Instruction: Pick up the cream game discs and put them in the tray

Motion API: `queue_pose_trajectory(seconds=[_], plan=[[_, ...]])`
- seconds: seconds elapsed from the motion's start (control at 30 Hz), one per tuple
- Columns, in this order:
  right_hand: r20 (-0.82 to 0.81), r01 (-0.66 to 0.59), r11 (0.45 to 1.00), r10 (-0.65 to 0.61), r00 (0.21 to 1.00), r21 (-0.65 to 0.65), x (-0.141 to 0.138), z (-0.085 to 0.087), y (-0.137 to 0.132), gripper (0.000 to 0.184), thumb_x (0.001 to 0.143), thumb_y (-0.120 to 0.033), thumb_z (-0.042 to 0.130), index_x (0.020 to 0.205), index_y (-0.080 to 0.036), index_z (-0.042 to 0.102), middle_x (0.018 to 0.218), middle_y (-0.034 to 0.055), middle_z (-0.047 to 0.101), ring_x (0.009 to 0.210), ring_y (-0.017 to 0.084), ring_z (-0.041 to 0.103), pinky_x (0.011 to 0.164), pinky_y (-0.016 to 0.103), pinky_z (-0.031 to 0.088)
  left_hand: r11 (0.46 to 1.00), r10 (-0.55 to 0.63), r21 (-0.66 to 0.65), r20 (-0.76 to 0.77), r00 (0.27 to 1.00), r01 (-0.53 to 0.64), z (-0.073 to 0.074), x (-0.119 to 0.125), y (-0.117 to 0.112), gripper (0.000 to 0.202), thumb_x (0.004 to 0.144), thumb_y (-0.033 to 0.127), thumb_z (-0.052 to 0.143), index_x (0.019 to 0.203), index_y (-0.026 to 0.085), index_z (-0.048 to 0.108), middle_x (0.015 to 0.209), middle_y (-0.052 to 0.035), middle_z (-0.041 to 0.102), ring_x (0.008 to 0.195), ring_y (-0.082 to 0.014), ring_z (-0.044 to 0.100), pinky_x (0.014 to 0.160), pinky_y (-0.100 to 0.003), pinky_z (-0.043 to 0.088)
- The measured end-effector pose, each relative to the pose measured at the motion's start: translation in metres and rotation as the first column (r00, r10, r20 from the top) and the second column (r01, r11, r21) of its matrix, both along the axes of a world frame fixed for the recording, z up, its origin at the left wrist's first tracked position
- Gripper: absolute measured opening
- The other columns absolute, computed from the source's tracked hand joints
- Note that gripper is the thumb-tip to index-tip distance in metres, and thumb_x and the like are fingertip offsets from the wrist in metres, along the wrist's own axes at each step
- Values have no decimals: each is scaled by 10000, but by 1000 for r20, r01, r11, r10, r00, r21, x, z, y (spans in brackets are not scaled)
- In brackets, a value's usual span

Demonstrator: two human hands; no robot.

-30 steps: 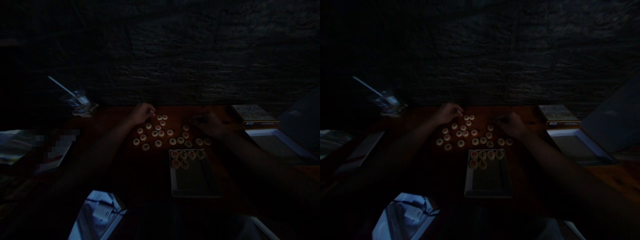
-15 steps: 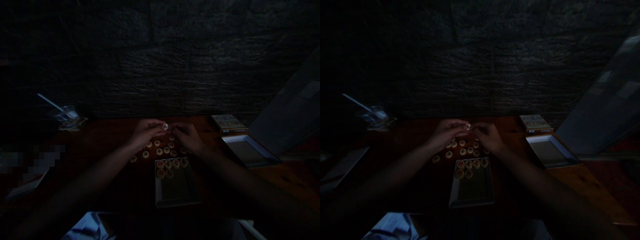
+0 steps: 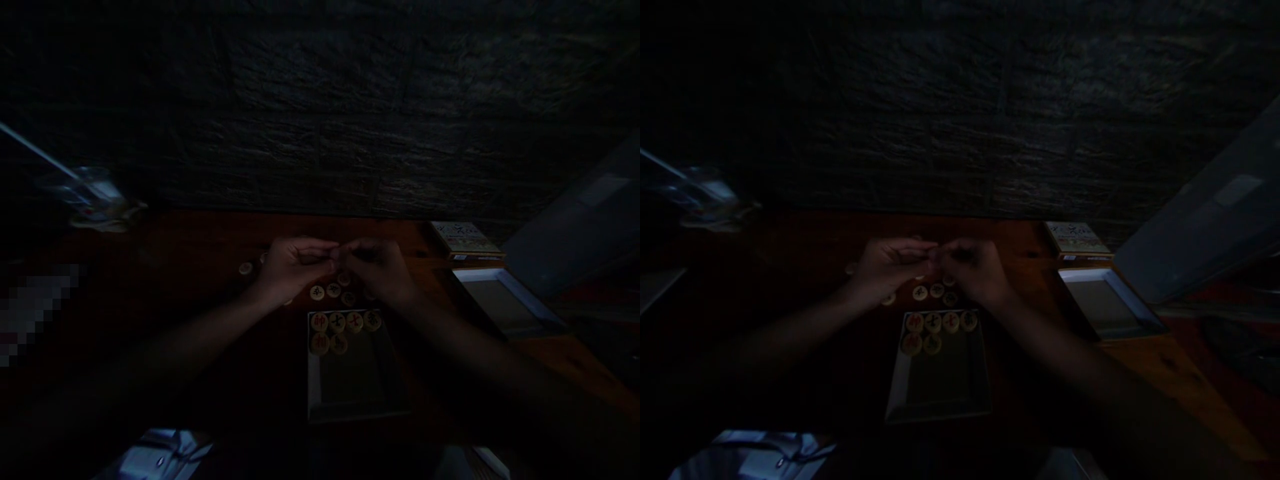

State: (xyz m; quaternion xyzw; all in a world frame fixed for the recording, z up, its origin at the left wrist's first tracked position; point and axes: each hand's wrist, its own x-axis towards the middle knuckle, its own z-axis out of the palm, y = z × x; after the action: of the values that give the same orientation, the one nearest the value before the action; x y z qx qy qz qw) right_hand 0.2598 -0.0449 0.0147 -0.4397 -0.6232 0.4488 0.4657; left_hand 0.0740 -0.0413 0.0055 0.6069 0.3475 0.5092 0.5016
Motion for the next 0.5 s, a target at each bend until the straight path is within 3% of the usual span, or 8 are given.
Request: queue_pose_trajectory(seconds=[0.27,0.4,0.5], plan=[[-9,15,997,-16,1000,-72,-2,7,-5,352,787,-504,825,855,-159,803,613,14,698,473,102,582,414,192,406,1000,-24,18,51,998,23,0,-1,3,356,671,167,913,1014,153,817,971,-83,831,854,-208,798,806,-315,657],[-70,3,997,-9,998,-80,0,5,-4,366,759,-459,863,980,-174,805,706,18,745,502,110,614,454,213,466,999,-44,-2,40,998,45,0,-1,2,363,715,172,884,1070,148,808,1016,-97,828,895,-218,800,819,-315,651],[-98,-7,997,0,995,-71,1,3,-3,386,714,-440,902,967,-168,797,756,36,769,522,114,631,473,219,483,998,-54,18,27,998,54,0,-1,1,364,728,186,878,1083,152,807,1053,-107,823,926,-237,800,832,-339,654]])
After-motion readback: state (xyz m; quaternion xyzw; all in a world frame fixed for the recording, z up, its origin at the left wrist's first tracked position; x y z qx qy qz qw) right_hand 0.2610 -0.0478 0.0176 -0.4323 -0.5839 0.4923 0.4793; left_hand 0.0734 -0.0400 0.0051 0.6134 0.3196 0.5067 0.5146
